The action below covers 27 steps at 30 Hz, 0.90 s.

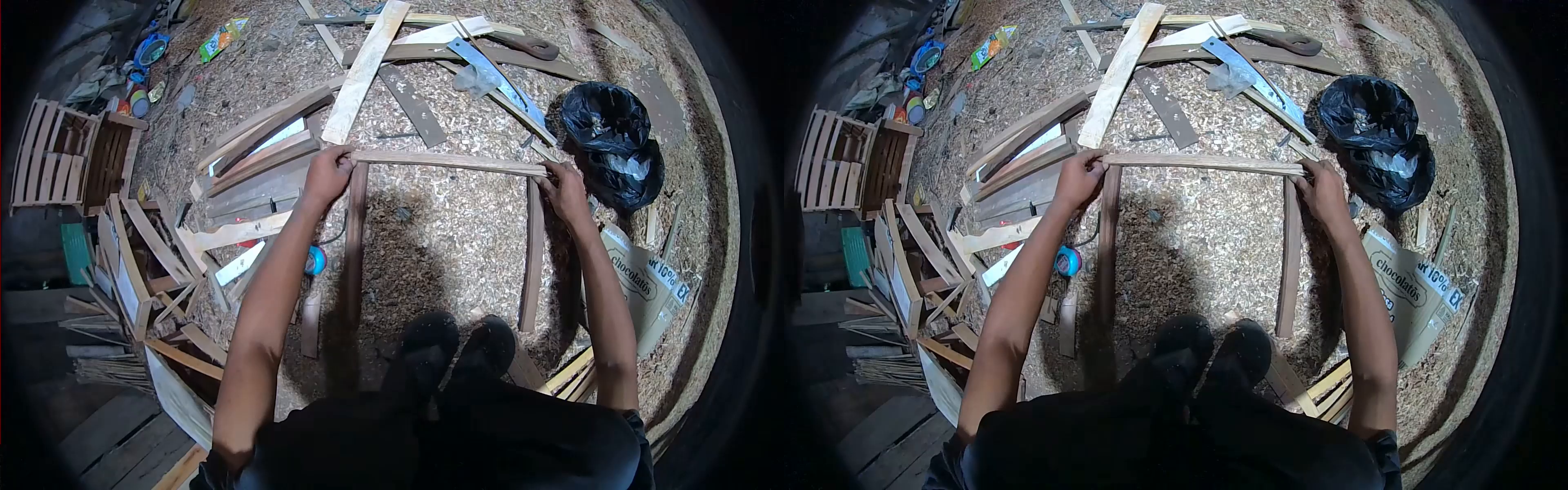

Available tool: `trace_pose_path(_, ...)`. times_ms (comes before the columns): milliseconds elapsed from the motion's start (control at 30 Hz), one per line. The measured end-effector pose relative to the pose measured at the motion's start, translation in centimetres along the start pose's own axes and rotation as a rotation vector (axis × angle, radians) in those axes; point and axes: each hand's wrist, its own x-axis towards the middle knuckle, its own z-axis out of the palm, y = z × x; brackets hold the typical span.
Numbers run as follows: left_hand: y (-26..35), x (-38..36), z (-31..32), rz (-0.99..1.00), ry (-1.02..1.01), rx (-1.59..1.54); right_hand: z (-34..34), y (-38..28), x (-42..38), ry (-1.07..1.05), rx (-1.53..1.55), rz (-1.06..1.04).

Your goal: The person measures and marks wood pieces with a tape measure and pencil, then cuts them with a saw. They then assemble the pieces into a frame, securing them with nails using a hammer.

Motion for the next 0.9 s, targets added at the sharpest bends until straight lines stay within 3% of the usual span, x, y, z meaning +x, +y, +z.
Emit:
trace_pose_path(167,-0.1,0.2,1.1,-0.39,0.061,-0.32,0.5,0.4,-0.2,0.074,0.024,0.031)
trace_pose_path(267,-0.4,0.4,1.8,-0.603,0.073,-0.344,0.4,0.0,0.0,0.026,0.252,0.303)
trace_pose_path(367,-1.2,0.5,2.9,-0.605,0.196,-0.556,0.9,0.2,0.2,0.052,0.23,0.433)
trace_pose_path(467,-2.3,0.5,3.0,-0.639,0.174,-0.354,2.1,1.4,0.1,0.113,0.263,0.49)
trace_pose_path(667,0.0,-0.9,2.8,-0.536,0.23,-0.476,2.4,1.9,0.1,0.083,0.504,0.575)
trace_pose_path(767,0.9,-1.8,3.2,-0.381,0.191,-0.192,2.1,1.0,-0.1,0.087,0.483,0.481)
trace_pose_path(800,4.1,-2.6,2.1,-0.4,0.113,-0.088,2.0,0.2,-0.4,0.098,0.458,0.44)
trace_pose_path(900,2.5,-3.0,4.4,-0.211,0.256,0.126,3.7,-1.0,-1.5,0.224,0.175,0.324)
